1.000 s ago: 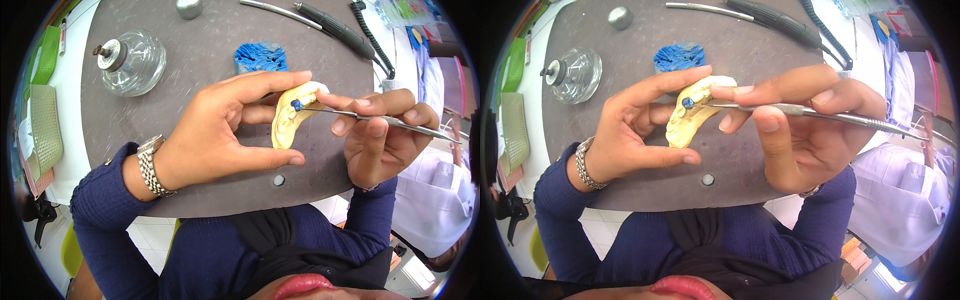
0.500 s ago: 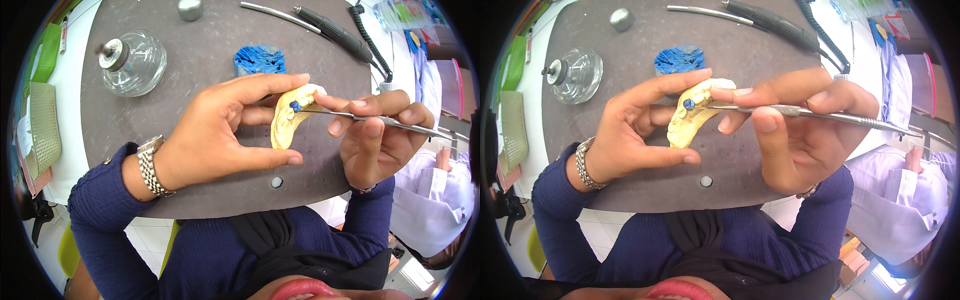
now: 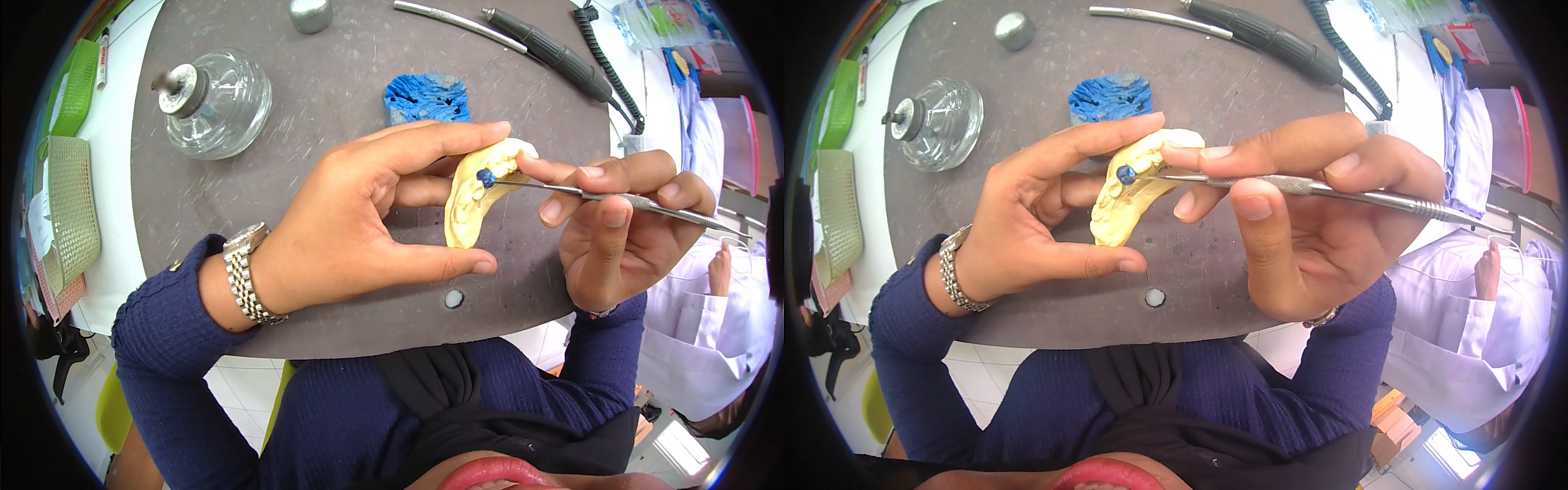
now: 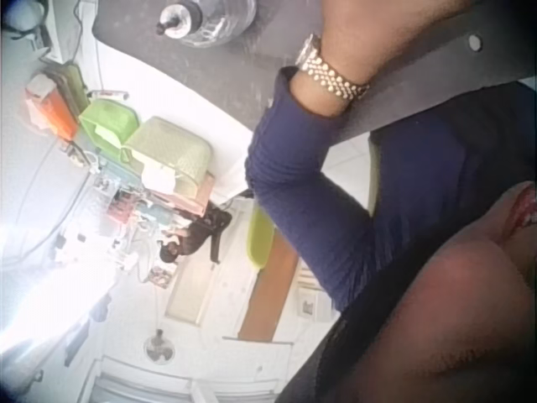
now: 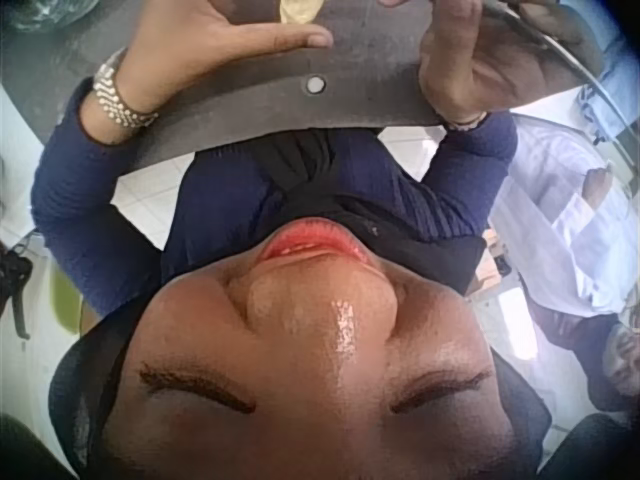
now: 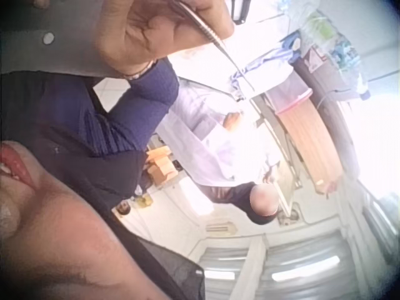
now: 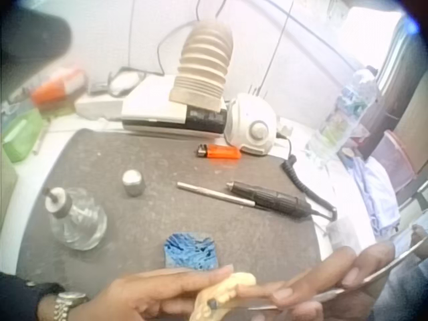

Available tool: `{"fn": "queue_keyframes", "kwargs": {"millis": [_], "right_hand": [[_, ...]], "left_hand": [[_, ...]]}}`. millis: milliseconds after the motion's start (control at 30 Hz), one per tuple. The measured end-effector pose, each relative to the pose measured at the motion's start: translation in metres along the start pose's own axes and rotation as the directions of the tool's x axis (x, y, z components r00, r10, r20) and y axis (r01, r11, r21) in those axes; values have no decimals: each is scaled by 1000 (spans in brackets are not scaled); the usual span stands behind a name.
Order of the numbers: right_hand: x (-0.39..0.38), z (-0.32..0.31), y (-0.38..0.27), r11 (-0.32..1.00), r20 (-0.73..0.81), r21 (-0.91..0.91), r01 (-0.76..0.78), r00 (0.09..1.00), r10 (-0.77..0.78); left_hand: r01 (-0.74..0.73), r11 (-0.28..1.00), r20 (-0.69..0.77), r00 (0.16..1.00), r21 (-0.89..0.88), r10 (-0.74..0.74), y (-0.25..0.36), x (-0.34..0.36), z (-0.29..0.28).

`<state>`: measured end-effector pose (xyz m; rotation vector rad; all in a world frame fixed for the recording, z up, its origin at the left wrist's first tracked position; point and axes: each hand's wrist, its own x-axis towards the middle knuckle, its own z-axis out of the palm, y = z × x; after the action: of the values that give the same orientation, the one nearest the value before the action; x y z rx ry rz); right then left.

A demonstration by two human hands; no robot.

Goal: The person applies blue wax to a yellow dental mold using a metal sculpting tool heated over an alcohol lamp, then smooths the wax surface and adds more material.

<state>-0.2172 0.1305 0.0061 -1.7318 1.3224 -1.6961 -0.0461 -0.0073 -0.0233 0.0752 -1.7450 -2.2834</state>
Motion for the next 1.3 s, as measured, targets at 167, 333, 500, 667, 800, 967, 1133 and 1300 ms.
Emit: {"fn": "queue_keyframes", "kwargs": {"millis": [167, 333, 500, 667, 800, 967, 1133, 1300], "right_hand": [[0, 0, 1, 1000, 17, 4, 6, 1000, -6], [0, -1, 2, 1000, 35, 8, 25, 999, -25], [1, -4, 3, 999, 52, 32, 31, 998, -33], [1, -4, 1, 1000, 58, 16, 15, 998, -16], [1, -4, 0, 1000, 58, 6, 5, 998, -5], [0, -3, 0, 1000, 57, -2, 3, 998, -3], [1, -4, 0, 1000, 64, 1, 7, 998, -7], [0, -1, 0, 1000, 42, 4, 3, 999, -3]], "left_hand": [[-15, 1000, 0, 1000, 19, 15, -2, 0, 0], [-3, 1000, 2, 1000, 16, 3, -1, -1, 0], [-9, 1000, -1, 1000, 23, 9, -1, -1, 0], [-18, 1000, -4, 1000, 21, 18, -1, -1, 0], [-13, 1000, -4, 1000, 23, 13, -1, -1, 0], [-34, 999, 0, 999, 32, 35, -3, 0, -1], [-13, 1000, -5, 1000, 18, 13, -2, -1, 0], [-17, 999, 6, 1000, 36, 17, -2, -1, 0]]}}
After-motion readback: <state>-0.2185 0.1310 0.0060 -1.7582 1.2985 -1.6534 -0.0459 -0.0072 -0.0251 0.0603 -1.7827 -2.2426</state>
